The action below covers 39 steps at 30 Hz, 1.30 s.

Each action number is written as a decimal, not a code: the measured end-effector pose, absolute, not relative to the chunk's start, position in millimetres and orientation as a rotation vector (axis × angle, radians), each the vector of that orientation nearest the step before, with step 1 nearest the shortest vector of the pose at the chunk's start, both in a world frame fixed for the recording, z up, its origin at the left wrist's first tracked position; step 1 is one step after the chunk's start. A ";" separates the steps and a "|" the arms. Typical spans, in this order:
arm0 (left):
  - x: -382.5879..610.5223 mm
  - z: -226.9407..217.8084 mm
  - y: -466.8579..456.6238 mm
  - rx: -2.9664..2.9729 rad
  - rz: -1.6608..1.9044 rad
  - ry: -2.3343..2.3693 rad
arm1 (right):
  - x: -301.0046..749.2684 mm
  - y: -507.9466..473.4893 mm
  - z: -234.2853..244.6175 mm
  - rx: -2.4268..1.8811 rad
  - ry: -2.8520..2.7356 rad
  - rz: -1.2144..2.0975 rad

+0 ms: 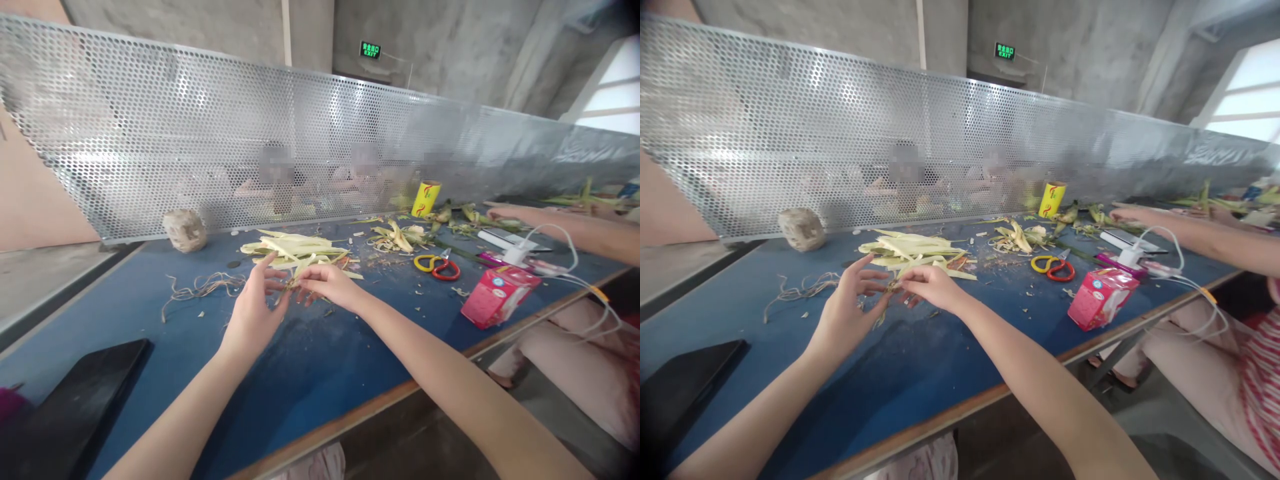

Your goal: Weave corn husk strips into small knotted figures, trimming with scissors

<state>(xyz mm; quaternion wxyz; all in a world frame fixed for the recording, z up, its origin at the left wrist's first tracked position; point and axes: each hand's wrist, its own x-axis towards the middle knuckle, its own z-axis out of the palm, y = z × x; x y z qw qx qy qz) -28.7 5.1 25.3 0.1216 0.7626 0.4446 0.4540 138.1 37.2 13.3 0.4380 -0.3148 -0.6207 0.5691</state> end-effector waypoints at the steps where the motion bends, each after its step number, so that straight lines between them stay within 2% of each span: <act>1: -28.4 26.1 4.6 2.212 1.329 1.299 | 138.2 37.8 12.9 -0.789 -1.554 1.391; 5: -27.7 28.0 4.4 2.023 1.346 1.333 | 139.1 37.9 13.5 -0.753 -1.554 1.311; 10: -27.5 26.4 10.9 1.429 1.328 1.274 | 141.0 35.9 16.6 -0.695 -1.606 1.241; 13: -26.3 27.2 12.0 1.265 1.332 1.226 | 142.1 36.3 16.4 -0.704 -1.608 1.209; 28: -28.9 26.0 11.0 1.376 1.310 1.056 | 146.5 40.9 15.1 -0.762 -1.600 1.286; 39: -24.2 27.1 7.9 1.386 1.232 1.002 | 146.7 40.4 15.1 -0.751 -1.523 1.159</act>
